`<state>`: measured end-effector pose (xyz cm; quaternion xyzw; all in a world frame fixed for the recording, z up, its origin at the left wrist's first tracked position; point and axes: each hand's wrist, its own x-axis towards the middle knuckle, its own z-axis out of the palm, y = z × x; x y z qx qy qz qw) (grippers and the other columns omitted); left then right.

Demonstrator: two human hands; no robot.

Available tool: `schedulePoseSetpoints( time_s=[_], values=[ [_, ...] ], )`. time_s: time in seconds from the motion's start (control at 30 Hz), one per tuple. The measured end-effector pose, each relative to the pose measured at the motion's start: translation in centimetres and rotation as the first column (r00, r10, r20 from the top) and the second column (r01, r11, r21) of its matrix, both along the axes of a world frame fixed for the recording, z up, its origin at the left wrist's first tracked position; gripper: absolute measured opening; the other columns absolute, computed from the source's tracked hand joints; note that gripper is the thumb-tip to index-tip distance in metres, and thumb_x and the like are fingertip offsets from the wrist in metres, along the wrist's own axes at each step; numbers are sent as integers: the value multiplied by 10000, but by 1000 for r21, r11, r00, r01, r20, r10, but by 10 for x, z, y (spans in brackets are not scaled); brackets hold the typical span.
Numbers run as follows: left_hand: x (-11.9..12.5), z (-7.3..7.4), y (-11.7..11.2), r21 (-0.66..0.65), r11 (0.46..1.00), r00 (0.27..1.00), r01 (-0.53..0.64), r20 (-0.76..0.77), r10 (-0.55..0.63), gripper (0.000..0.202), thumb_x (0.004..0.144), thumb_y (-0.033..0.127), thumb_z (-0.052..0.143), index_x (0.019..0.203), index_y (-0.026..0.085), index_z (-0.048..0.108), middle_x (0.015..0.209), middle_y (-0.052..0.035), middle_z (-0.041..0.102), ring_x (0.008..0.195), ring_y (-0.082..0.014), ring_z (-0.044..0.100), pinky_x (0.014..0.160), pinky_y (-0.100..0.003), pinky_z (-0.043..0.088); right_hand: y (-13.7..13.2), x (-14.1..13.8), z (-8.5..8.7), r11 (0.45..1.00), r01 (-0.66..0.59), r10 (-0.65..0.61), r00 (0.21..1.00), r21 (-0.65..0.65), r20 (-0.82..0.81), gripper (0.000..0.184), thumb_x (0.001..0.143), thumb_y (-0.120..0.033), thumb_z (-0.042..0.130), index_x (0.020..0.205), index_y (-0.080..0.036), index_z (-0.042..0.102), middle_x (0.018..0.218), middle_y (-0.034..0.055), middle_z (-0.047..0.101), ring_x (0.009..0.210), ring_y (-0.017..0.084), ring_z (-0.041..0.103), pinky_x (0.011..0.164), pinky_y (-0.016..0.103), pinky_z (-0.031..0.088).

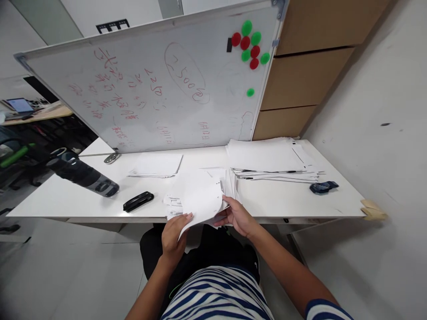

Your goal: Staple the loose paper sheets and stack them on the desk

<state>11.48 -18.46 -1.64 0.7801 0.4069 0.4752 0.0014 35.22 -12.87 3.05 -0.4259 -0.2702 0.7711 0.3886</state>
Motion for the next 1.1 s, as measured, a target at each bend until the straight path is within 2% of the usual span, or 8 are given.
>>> schedulePoseSetpoints(
  time_s=[0.13,0.3,0.4,0.5,0.67,0.77,0.93,1.1],
  values=[
    [-2,-2,-5,-100,993,992,-67,101,78,428,935,135,506,1327,287,589,1178,-61,714,1104,-213,667,943,-402,549,-2,6,2,998,-49,50,999,42,-15,311,901,-388,549,1028,-127,662,930,126,746,759,238,730,594,340,608],
    [2,0,-11,-232,962,955,-144,222,197,322,965,232,481,1228,260,665,1121,-67,726,1056,-218,679,912,-390,571,-4,7,4,986,-119,105,987,116,121,290,844,-411,687,893,-125,687,820,98,734,683,179,717,533,233,578],
    [3,1,-13,-267,943,924,-197,270,270,312,970,266,479,1213,258,675,1130,-70,720,1060,-220,675,925,-383,567,-5,4,3,984,-125,101,979,127,177,312,821,-440,718,856,-131,690,769,82,731,647,160,710,513,206,566],
    [3,4,-13,-274,940,924,-201,266,275,328,974,272,474,1244,265,659,1183,-70,699,1122,-225,648,964,-394,547,-6,3,2,983,-111,77,971,144,225,316,804,-455,736,841,-144,693,782,74,738,635,153,706,516,205,566],
    [5,11,-12,-223,966,969,-129,181,171,384,962,200,475,1315,282,604,1252,-62,672,1207,-233,602,1031,-451,495,-7,2,1,976,-95,40,962,194,271,329,788,-481,736,814,-156,694,790,54,740,617,147,689,520,222,558],
    [8,15,-11,-146,985,994,-94,38,101,462,932,146,502,1369,289,553,1286,-65,660,1252,-233,576,1085,-472,438,-6,3,1,974,-87,18,950,207,313,318,752,-471,765,791,-166,685,735,28,727,565,142,662,509,234,551],
    [14,22,-6,22,981,963,-193,-190,194,534,892,168,578,1407,295,520,1338,-86,623,1315,-271,520,1221,-553,99,-7,4,3,977,-73,3,944,201,329,309,769,-445,751,909,-180,680,647,-6,696,518,145,638,495,248,543],
    [19,27,1,-118,988,928,-97,-370,47,524,928,230,526,1447,266,466,1458,-100,511,1401,-265,414,1201,-533,191,-8,6,2,980,-67,0,942,188,336,402,792,-438,734,1080,-169,653,600,-19,668,507,137,631,486,226,529]
  ],
)
